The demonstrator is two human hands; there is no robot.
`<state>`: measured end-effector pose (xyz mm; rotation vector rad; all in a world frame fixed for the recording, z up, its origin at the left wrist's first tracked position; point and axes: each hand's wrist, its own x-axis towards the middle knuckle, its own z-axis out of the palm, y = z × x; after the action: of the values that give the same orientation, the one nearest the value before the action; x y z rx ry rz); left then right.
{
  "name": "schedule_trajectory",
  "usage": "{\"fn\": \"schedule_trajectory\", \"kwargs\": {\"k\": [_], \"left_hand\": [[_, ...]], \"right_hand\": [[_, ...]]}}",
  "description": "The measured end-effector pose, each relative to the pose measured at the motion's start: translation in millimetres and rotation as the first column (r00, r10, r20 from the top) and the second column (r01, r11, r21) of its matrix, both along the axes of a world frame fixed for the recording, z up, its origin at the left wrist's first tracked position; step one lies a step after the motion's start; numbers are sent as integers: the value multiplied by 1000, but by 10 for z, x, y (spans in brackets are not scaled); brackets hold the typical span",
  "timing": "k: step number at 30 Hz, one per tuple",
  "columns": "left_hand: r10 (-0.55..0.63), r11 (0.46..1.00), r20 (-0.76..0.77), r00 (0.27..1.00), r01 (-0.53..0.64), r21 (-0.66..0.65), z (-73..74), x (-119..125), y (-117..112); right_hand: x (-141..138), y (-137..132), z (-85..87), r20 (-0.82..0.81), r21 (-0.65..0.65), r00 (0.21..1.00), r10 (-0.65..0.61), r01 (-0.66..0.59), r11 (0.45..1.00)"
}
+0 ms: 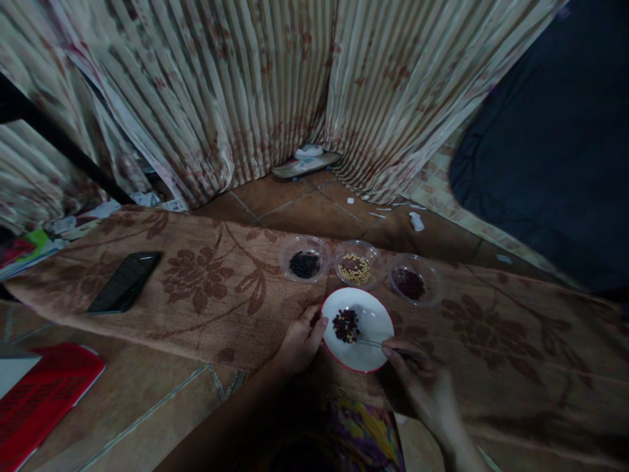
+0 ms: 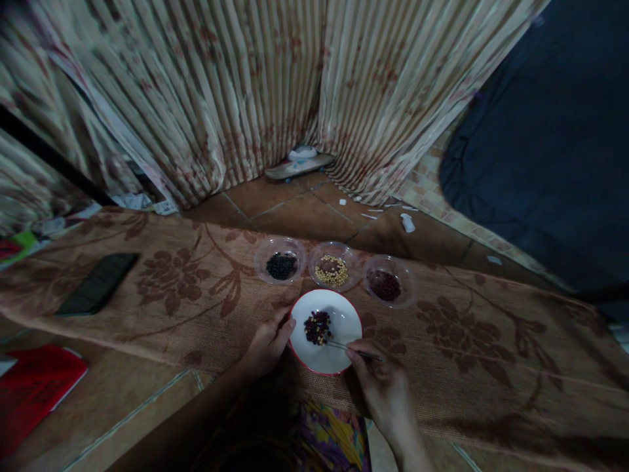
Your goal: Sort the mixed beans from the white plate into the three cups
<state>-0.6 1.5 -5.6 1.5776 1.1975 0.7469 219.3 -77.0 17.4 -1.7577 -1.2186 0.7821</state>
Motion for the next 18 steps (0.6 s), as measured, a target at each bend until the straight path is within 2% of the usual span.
{"fn": "schedule_trajectory", "kwargs": {"k": [10,18], "left_hand": [[-1,1000,5,1000,1,-1,-31,-6,4],[-8,1000,-5,1000,8,3,-54,-7,5]], "right_hand": [[-21,-8,-56,-9,-2,1000,-14,14,1000],[-24,-12,-15,21,-12,1000,-2,3,1000]]}}
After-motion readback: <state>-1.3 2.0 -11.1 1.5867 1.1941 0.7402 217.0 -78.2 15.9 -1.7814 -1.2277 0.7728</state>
